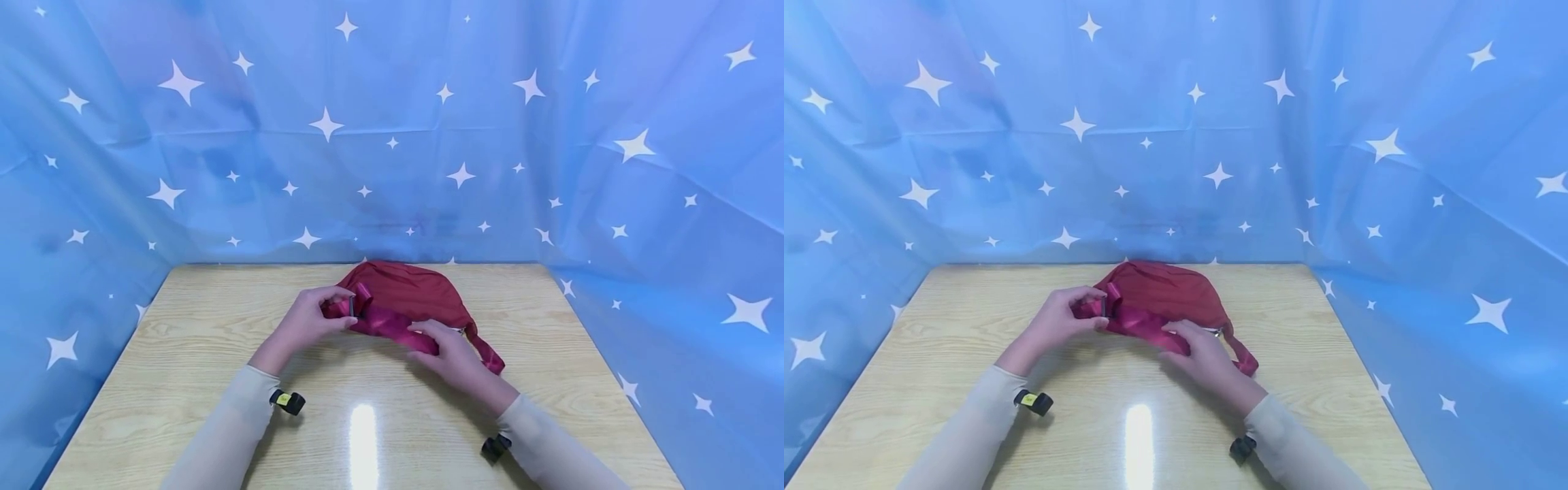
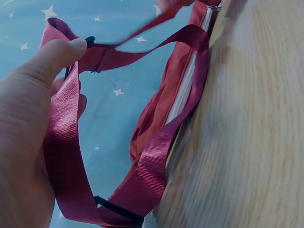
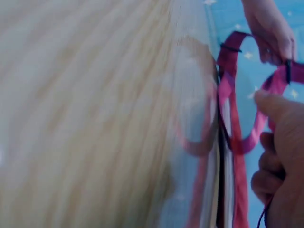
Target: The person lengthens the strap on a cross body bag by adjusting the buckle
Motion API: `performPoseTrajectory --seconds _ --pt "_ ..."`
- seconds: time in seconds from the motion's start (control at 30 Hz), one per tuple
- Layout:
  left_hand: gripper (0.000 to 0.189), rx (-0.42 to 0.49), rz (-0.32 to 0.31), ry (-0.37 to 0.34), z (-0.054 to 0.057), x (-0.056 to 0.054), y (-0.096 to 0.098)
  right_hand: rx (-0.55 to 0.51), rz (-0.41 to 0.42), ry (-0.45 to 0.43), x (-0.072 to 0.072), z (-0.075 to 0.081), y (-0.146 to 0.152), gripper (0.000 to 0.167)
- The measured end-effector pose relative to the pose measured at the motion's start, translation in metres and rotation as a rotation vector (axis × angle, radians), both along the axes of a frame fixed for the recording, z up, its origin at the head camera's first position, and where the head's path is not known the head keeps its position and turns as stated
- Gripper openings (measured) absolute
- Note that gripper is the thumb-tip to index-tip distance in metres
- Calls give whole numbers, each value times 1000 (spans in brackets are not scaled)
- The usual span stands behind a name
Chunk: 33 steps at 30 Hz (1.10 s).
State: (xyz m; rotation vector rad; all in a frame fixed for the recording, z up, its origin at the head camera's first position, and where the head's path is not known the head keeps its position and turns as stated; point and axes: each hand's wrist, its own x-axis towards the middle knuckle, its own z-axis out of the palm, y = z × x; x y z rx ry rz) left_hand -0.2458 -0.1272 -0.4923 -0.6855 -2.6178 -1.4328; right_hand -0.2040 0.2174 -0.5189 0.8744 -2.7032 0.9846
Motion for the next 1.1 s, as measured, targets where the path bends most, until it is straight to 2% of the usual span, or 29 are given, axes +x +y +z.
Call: performPoseTrajectory --seconds 0.13,0.3,0.6,0.7,0.83,1.1 --pt "47 -2 -21 -4 2 0 0 -83 12 -74 -1 1 16 50" --pt "47 -16 -33 -24 3 1 3 -48 9 -109 -3 -1 37 50" --pt "47 7 -27 -21 2 2 4 50 5 -22 -7 -8 59 52" --pt "46 16 -33 -15 3 2 4 96 -26 -34 -7 -5 47 59" --pt "46 19 -32 -5 5 2 5 109 -76 -47 -5 4 15 66" --pt "46 -1 -41 5 5 2 9 57 -95 39 -13 12 -51 60"
